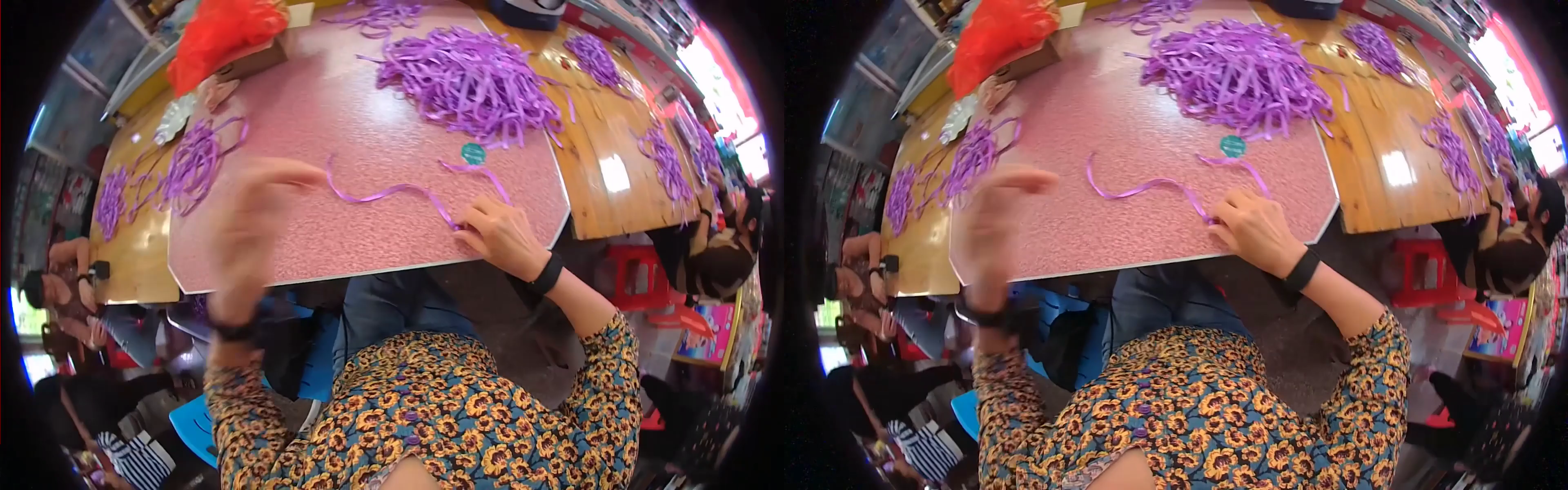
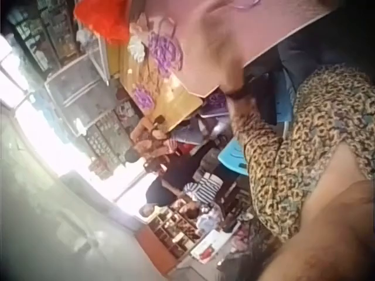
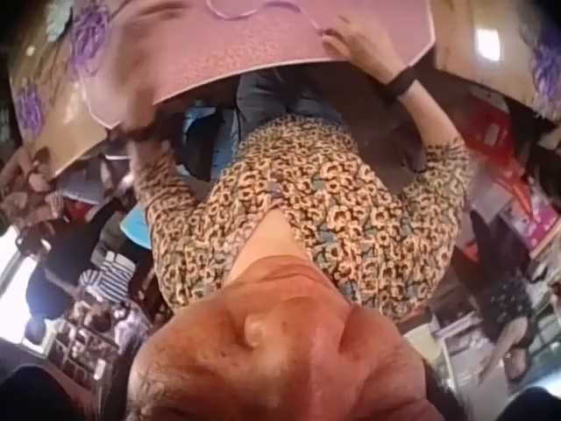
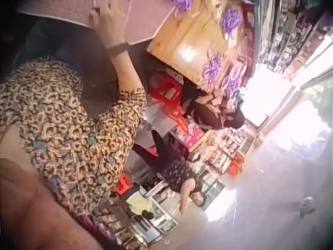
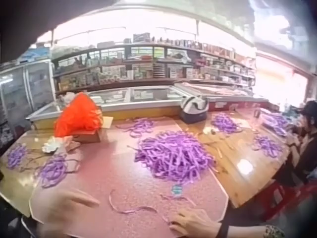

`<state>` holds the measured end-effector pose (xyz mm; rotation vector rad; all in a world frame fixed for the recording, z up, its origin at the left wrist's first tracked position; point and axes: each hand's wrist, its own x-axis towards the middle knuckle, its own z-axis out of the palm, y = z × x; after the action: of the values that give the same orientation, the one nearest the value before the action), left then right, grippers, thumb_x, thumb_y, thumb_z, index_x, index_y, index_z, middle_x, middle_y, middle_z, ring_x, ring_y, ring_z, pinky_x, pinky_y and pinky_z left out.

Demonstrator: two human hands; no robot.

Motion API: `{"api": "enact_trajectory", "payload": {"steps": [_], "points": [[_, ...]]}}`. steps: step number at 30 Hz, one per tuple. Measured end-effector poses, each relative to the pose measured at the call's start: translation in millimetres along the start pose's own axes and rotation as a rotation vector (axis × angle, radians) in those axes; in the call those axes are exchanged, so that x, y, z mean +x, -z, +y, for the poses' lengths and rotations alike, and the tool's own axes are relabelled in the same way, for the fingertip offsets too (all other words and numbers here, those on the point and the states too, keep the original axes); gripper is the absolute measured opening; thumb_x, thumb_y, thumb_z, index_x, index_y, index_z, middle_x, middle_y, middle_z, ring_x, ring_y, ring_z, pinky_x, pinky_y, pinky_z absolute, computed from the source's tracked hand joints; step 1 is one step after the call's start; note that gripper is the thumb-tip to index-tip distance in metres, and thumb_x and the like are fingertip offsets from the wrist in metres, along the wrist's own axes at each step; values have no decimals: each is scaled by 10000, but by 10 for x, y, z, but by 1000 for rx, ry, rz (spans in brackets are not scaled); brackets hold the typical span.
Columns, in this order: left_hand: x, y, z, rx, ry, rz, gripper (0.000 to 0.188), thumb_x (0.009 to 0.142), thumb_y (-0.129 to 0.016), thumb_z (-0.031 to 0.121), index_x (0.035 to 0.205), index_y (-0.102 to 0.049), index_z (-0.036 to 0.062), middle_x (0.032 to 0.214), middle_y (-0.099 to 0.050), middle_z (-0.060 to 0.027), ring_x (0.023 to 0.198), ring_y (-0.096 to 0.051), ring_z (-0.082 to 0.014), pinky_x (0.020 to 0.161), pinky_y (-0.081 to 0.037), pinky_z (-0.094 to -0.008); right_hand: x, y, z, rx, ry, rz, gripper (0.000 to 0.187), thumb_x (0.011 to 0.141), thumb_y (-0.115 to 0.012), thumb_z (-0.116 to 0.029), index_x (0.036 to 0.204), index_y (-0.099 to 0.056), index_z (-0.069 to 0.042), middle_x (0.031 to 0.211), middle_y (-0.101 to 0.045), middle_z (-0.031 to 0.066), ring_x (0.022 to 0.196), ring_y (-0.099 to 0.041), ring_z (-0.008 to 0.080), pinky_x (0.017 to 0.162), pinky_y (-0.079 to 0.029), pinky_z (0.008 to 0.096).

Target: The person picks up a purple ribbon, stretches it out, and threads it through a small purple plastic piece to form a loop. They then repeat this process with a second ribbon and plastic piece.

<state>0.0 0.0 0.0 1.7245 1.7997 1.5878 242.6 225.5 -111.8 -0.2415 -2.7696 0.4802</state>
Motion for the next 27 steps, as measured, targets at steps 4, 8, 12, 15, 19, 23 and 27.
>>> {"api": "enact_trajectory", "payload": {"steps": [4, 8, 12, 15, 19, 23, 27], "points": [[-102, -801, -515, -54, -2, -216, 257, 892, -580, 53, 1145, -609, 12, 1111, -632, -157, 1027, -612, -298, 901, -473, -365, 41, 35, 1, 8, -24, -19, 135, 819, -684, -149, 914, -646, -62, 852, -610, 114, 749, -614, 301, 634, -483, 376], [-157, -1347, -707, 132, -176, -133, 307, 872, -607, 42, 1178, -602, 19, 1219, -591, -174, 1139, -563, -343, 993, -437, -406, 105, 88, -53, 614, -325, -130, 143, 900, -640, -132, 978, -648, -13, 837, -662, 77, 713, -634, 174, 644, -491, 288], [-168, -1400, -731, 197, -271, -123, 354, 838, -675, 83, 1181, -602, 37, 1175, -601, -149, 1050, -606, -313, 867, -508, -379, 221, 278, -110, 1139, -568, -312, 172, 939, -618, -139, 1000, -640, 21, 848, -657, 25, 742, -609, 81, 654, -499, 242], [-225, -1345, -701, 157, -241, -158, 358, 824, -698, 106, 1167, -612, 53, 1040, -620, -114, 894, -639, -280, 709, -533, -351, 245, 293, -172, 1206, -633, -334, 167, 936, -625, -143, 1010, -639, 7, 828, -649, 27, 705, -605, 86, 636, -494, 229], [-246, -1263, -645, 296, -259, -194, 299, 821, -699, 132, 1107, -635, 75, 827, -603, -56, 679, -629, -233, 542, -504, -339, 274, 266, -203, 1304, -707, -383, 181, 939, -630, -170, 1010, -640, -3, 783, -617, 7, 643, -559, 60, 530, -433, 204], [-194, -1189, -646, 330, -307, -153, 221, 819, -701, 145, 1020, -644, 76, 788, -592, -44, 635, -619, -215, 508, -490, -334, 351, 256, -207, 1339, -789, -433, 187, 934, -639, -191, 1010, -651, -21, 757, -592, -19, 586, -488, 29, 471, -367, 192], [-157, -1060, -603, 349, -359, -200, 130, 816, -676, 139, 909, -625, 64, 779, -571, -54, 646, -611, -222, 513, -484, -347, 399, 255, -291, 1187, -717, -433, 218, 915, -671, -241, 992, -690, -37, 733, -581, -47, 598, -479, 26, 490, -358, 183]]}}
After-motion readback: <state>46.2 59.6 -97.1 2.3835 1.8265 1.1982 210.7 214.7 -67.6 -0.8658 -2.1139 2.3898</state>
